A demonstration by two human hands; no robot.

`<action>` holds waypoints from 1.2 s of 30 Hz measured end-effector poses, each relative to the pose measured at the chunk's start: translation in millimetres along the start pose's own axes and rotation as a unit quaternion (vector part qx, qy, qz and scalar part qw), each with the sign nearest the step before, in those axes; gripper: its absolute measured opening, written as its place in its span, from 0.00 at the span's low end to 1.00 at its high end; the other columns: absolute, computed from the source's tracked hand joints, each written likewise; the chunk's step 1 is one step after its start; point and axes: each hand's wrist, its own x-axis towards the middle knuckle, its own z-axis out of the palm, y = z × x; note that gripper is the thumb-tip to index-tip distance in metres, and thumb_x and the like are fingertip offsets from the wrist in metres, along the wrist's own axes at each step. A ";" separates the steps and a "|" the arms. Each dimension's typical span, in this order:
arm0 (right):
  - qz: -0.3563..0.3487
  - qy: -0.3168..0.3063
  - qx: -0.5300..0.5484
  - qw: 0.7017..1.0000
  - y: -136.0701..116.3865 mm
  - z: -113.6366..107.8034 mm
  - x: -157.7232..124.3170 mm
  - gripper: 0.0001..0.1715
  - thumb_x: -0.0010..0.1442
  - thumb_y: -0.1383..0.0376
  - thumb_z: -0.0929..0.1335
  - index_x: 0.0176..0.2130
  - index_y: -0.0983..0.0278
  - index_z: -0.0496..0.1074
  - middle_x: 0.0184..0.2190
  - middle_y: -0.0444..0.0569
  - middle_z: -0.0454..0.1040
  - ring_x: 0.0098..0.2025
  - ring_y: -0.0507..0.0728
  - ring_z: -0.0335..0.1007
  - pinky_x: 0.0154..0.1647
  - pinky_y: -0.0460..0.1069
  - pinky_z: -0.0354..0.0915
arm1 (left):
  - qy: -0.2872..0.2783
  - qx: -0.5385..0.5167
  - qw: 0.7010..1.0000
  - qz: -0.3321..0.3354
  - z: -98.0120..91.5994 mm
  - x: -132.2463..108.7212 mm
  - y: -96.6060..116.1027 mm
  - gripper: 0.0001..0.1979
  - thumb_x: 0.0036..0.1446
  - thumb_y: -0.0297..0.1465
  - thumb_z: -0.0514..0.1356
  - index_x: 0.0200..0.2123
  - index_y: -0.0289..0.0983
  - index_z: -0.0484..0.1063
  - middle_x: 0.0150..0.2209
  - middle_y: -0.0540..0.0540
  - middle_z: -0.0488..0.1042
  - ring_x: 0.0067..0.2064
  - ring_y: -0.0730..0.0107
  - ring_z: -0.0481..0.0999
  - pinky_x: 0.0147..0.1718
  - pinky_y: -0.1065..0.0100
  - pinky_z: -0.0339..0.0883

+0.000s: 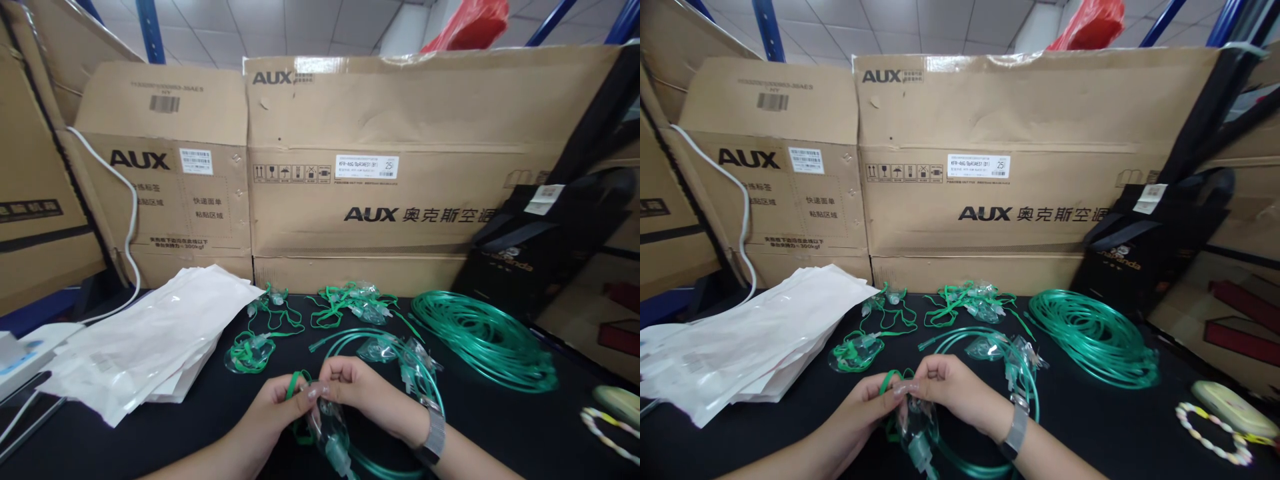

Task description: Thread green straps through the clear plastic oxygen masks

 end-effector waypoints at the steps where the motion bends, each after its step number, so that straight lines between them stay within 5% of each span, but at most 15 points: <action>1: -0.001 0.000 -0.001 1.000 0.1 0.0 0.0 0.20 0.41 0.55 0.73 0.22 0.67 0.64 0.18 0.38 0.63 0.21 0.46 0.54 0.24 0.43 0.49 | -0.002 0.004 1.000 0.001 -0.2 0.2 -0.1 0.14 0.47 0.39 0.61 0.20 0.33 0.69 0.20 0.50 0.67 0.25 0.73 0.63 0.28 0.71 0.56; 36: -0.007 0.003 -0.061 0.998 13.1 -6.7 7.3 0.22 0.47 0.50 0.68 0.23 0.67 0.64 0.17 0.40 0.63 0.21 0.48 0.57 0.25 0.44 0.54 | 0.008 0.019 1.000 0.023 -0.8 3.0 -4.5 0.19 0.55 0.38 0.53 0.18 0.33 0.67 0.21 0.50 0.68 0.28 0.70 0.65 0.31 0.69 0.56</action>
